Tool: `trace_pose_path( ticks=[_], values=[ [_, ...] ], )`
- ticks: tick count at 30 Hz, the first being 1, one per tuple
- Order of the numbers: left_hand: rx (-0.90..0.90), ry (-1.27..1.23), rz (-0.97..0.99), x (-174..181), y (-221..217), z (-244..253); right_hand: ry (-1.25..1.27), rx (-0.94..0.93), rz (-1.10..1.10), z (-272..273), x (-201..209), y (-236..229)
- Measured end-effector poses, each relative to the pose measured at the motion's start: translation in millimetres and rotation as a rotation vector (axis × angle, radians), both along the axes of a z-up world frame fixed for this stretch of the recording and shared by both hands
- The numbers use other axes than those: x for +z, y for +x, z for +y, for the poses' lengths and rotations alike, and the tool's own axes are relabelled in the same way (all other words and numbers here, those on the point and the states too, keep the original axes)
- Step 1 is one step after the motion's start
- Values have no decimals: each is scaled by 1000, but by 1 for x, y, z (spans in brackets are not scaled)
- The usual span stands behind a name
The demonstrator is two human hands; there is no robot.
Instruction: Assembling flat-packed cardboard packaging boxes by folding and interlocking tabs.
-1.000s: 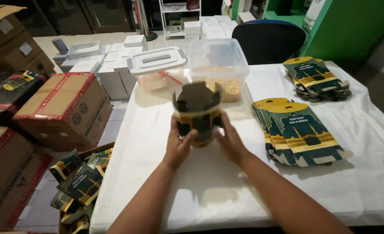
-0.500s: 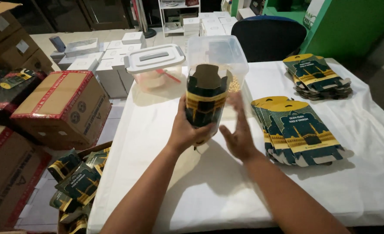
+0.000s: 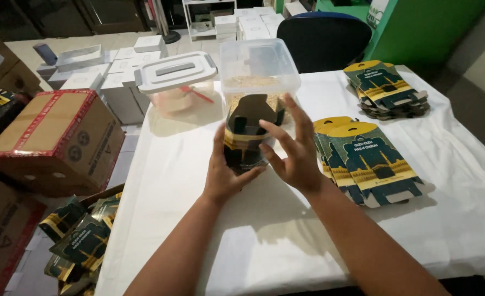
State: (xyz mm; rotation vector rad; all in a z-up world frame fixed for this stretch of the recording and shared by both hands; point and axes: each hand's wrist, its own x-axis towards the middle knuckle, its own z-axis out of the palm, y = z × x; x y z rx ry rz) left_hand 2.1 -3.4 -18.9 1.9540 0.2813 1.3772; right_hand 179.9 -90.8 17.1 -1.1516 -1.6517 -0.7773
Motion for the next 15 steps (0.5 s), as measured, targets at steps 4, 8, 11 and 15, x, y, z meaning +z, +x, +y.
trace_pose_path(
  ticks=[4, 8, 11, 15],
  values=[
    [152, 314, -124, 6, -3, 14, 45, -63, 11, -6, -1, -7],
    [293, 652, -134, 14, -8, 19, 84, -116, -56, -4, -4, -6],
    [351, 688, -72, 11, -7, 22, 86, -128, -49, -4, -4, -7],
    [293, 643, -57, 9, -5, 14, 95, -139, -56, 4, -16, 1]
  ],
)
